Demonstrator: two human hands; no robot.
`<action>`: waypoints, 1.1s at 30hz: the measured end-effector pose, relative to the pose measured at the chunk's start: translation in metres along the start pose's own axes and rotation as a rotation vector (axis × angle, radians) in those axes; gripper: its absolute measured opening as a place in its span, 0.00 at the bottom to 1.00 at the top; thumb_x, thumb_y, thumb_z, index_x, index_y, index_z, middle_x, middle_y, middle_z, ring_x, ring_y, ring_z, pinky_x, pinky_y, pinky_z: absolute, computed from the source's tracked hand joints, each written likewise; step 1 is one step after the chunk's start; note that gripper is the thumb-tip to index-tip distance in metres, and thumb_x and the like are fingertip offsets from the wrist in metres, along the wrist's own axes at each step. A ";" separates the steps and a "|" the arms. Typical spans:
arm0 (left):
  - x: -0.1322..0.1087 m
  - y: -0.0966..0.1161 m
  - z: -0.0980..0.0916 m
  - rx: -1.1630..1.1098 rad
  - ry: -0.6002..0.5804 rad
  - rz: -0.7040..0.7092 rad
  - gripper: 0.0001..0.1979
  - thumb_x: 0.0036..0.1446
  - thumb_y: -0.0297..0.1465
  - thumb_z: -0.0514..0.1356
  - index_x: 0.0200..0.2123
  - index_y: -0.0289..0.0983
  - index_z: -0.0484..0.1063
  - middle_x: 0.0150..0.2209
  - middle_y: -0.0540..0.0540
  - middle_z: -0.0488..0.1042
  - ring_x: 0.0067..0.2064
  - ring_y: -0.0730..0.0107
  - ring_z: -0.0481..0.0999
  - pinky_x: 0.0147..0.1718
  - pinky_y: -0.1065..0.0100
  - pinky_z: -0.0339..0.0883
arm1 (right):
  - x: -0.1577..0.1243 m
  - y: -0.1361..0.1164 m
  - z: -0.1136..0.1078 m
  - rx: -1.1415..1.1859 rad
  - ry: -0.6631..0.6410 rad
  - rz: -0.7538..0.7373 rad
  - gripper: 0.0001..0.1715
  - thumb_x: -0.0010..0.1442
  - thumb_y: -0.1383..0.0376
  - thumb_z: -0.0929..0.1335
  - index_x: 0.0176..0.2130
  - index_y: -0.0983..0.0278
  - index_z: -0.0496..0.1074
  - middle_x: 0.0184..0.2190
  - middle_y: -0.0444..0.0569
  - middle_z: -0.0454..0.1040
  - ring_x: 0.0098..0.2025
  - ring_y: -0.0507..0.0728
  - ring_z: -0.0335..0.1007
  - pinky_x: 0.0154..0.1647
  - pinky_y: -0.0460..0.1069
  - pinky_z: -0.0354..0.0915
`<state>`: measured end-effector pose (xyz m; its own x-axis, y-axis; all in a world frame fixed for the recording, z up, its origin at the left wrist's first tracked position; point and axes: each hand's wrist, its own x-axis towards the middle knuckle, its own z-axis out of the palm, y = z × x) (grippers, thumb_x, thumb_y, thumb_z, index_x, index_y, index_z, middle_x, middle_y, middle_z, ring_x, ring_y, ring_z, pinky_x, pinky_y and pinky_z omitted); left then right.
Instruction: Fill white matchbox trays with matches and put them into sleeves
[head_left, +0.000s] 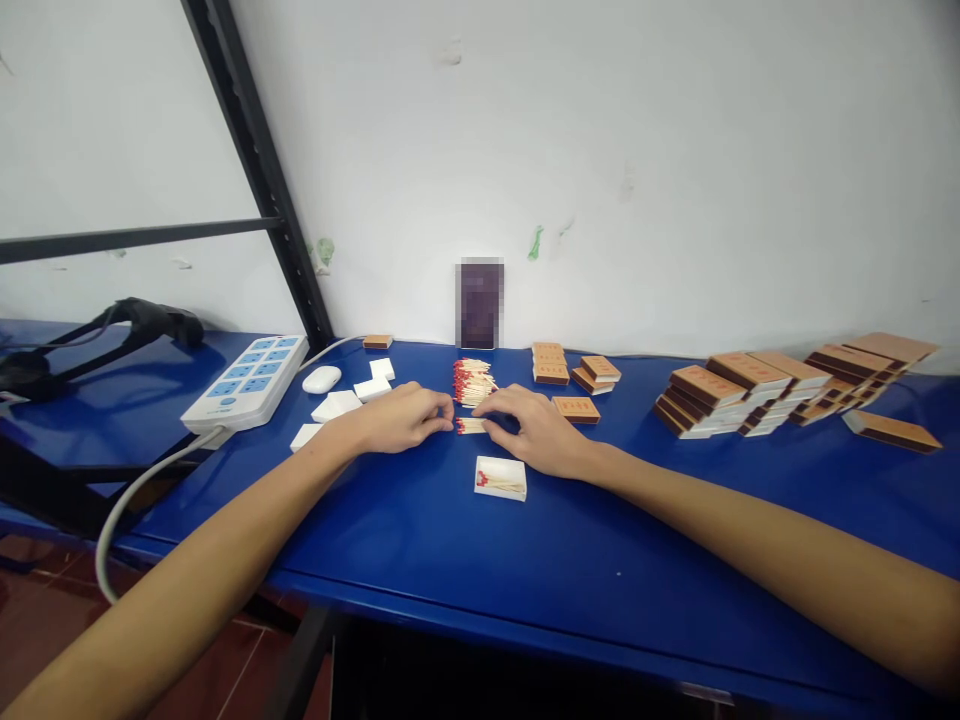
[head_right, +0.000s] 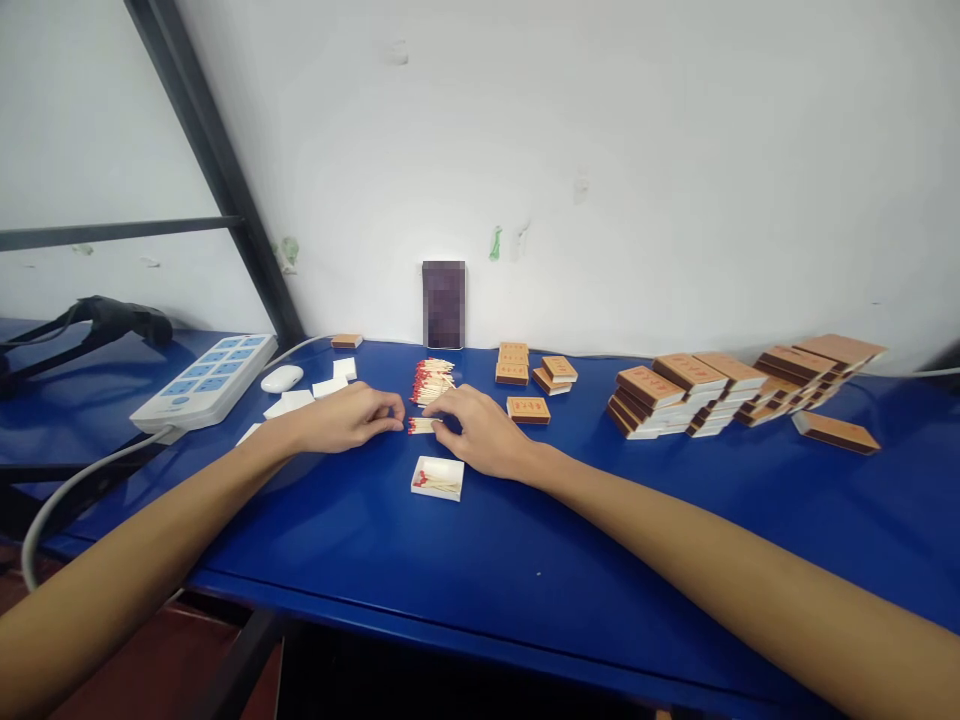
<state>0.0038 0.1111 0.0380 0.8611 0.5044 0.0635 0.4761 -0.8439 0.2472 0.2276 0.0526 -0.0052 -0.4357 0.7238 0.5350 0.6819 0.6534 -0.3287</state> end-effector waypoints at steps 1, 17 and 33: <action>0.001 0.000 0.001 0.021 0.025 0.004 0.11 0.64 0.33 0.51 0.34 0.37 0.71 0.25 0.51 0.71 0.26 0.73 0.68 0.28 0.70 0.56 | 0.000 0.000 0.000 -0.001 0.006 0.008 0.11 0.60 0.70 0.65 0.42 0.62 0.74 0.39 0.49 0.78 0.42 0.57 0.70 0.43 0.54 0.66; 0.014 0.033 0.020 -0.748 0.287 0.030 0.12 0.66 0.39 0.48 0.35 0.37 0.60 0.24 0.53 0.61 0.26 0.77 0.62 0.27 0.72 0.61 | -0.001 -0.005 -0.005 0.183 0.141 0.069 0.08 0.63 0.65 0.64 0.36 0.63 0.74 0.34 0.46 0.79 0.35 0.54 0.72 0.36 0.49 0.66; 0.007 0.006 0.009 0.102 0.154 -0.020 0.18 0.60 0.36 0.53 0.50 0.39 0.73 0.31 0.48 0.74 0.31 0.67 0.72 0.33 0.67 0.61 | 0.001 -0.006 -0.001 -0.202 -0.093 0.038 0.09 0.67 0.66 0.59 0.39 0.63 0.67 0.38 0.52 0.72 0.38 0.58 0.64 0.41 0.53 0.60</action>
<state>0.0142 0.1078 0.0310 0.8173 0.5370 0.2090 0.5154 -0.8434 0.1516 0.2237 0.0496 -0.0018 -0.4529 0.7707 0.4482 0.7987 0.5741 -0.1803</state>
